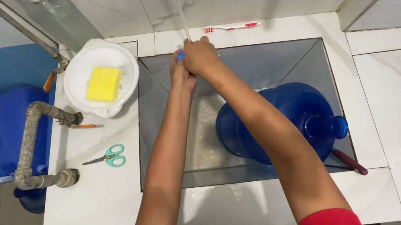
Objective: The person washes blue and orange plastic water jugs by scrubbing the exterior with a sponge, rinsing the interior with water, and shaking them to drain, then uses shears to remove a seal from one container.
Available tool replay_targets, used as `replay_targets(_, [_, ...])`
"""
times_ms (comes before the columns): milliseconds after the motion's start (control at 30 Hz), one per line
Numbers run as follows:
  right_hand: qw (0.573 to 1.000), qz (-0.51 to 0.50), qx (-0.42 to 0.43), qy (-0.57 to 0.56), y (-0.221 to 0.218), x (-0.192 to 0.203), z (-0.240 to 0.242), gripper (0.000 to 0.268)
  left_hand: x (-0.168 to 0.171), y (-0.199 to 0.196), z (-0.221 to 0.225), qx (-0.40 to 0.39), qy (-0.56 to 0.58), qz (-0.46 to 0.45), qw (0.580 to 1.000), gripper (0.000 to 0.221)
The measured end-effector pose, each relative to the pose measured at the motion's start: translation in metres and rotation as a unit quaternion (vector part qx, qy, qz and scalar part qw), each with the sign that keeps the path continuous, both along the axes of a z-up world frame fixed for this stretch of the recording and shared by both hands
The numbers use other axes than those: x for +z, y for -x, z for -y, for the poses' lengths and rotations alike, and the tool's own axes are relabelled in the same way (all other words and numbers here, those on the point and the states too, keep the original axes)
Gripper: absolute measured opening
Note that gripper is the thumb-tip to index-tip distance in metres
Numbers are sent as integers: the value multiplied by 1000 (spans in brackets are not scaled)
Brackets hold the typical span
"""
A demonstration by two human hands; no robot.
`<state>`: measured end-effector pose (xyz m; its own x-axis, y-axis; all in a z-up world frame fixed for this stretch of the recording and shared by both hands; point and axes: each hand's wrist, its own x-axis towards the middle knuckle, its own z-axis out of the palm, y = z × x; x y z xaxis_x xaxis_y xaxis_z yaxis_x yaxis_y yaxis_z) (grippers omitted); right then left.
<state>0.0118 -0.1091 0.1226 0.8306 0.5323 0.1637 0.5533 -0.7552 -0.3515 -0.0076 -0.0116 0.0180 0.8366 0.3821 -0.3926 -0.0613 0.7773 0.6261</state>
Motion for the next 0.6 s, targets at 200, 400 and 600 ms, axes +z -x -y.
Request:
replay_targets(200, [977, -160, -7, -142, -19, 24, 8, 28, 14, -21, -13, -88, 93, 13, 992, 30])
replay_targets(400, [916, -309, 15, -255, 2, 34, 44, 28, 14, 20, -10, -289, 132, 166, 933, 22])
replay_targets(600, [998, -64, -3, -21, 114, -7, 139, 34, -23, 133, 34, -402, -287, -9, 870, 37])
